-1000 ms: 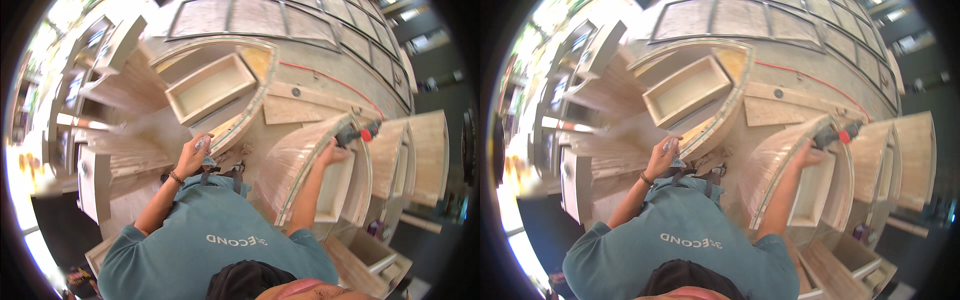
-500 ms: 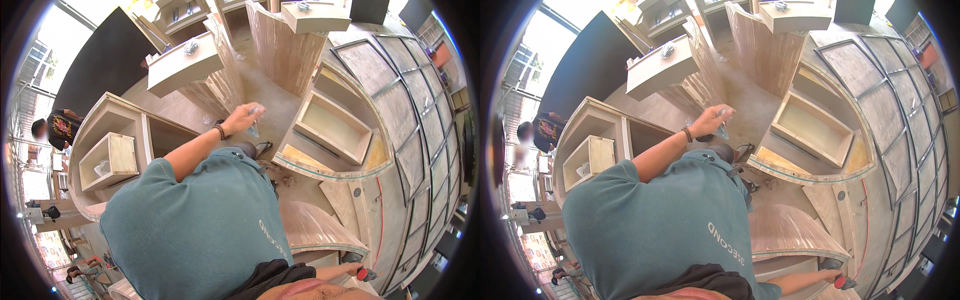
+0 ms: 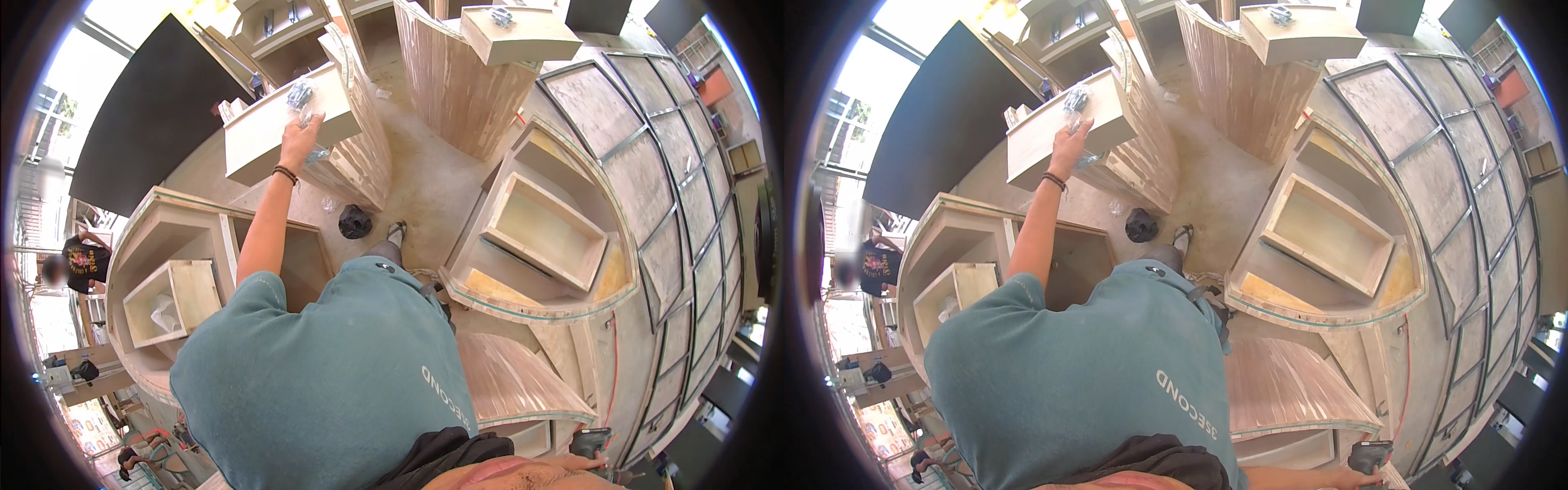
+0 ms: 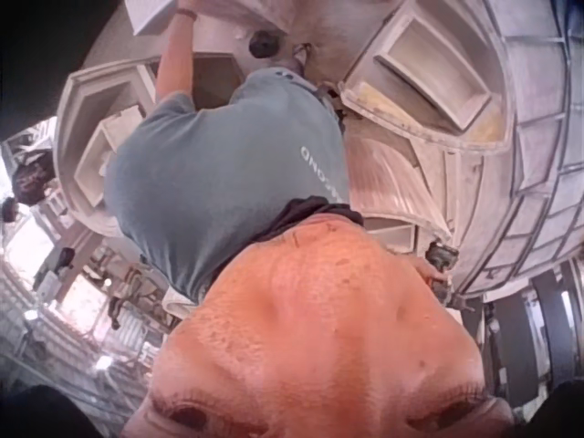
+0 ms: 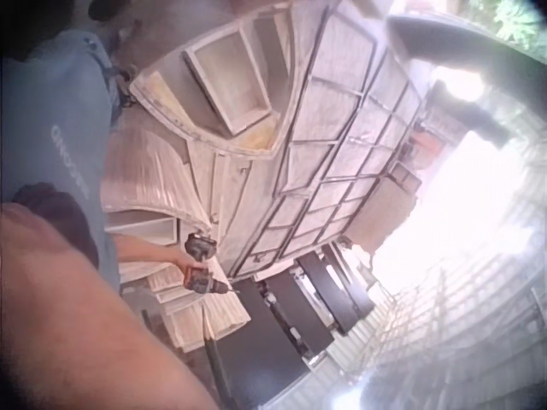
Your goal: The person uses a cordless drill to attach metal drawer slides to wooden drawer boxes. They position the slides, insert screws, and drive them into the wood. The person handles multiple drawer units, moving them between a workbench and a nearby stack.
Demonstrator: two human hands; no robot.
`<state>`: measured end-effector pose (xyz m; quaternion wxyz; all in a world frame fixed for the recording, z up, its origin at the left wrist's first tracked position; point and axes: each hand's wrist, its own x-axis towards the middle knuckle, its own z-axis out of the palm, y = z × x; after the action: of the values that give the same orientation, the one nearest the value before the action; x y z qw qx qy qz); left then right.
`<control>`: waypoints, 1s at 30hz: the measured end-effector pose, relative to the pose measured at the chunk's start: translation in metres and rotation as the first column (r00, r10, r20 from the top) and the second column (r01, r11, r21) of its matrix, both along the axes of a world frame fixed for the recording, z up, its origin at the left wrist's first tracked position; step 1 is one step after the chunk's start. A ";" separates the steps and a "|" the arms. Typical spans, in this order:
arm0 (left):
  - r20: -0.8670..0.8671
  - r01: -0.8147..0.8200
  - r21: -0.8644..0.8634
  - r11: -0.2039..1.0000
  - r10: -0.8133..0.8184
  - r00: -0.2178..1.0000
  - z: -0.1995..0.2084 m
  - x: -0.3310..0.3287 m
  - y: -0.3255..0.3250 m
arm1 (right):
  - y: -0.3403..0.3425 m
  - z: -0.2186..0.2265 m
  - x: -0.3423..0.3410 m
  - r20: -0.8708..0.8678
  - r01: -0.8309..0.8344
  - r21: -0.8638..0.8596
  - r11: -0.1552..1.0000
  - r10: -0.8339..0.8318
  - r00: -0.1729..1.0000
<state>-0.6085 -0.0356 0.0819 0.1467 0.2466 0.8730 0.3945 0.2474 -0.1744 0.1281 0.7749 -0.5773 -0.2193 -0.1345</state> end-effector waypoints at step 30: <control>-0.315 -0.155 -0.154 0.976 0.100 0.944 -0.032 -0.221 -0.030 | 0.406 0.037 -0.632 -0.394 -0.931 0.037 -0.364 0.851 -0.348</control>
<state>-0.8296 -0.0657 0.0498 0.0054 0.2335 0.9307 0.2816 -0.3842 0.2317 0.1647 0.4729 -0.2773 -0.5101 0.6628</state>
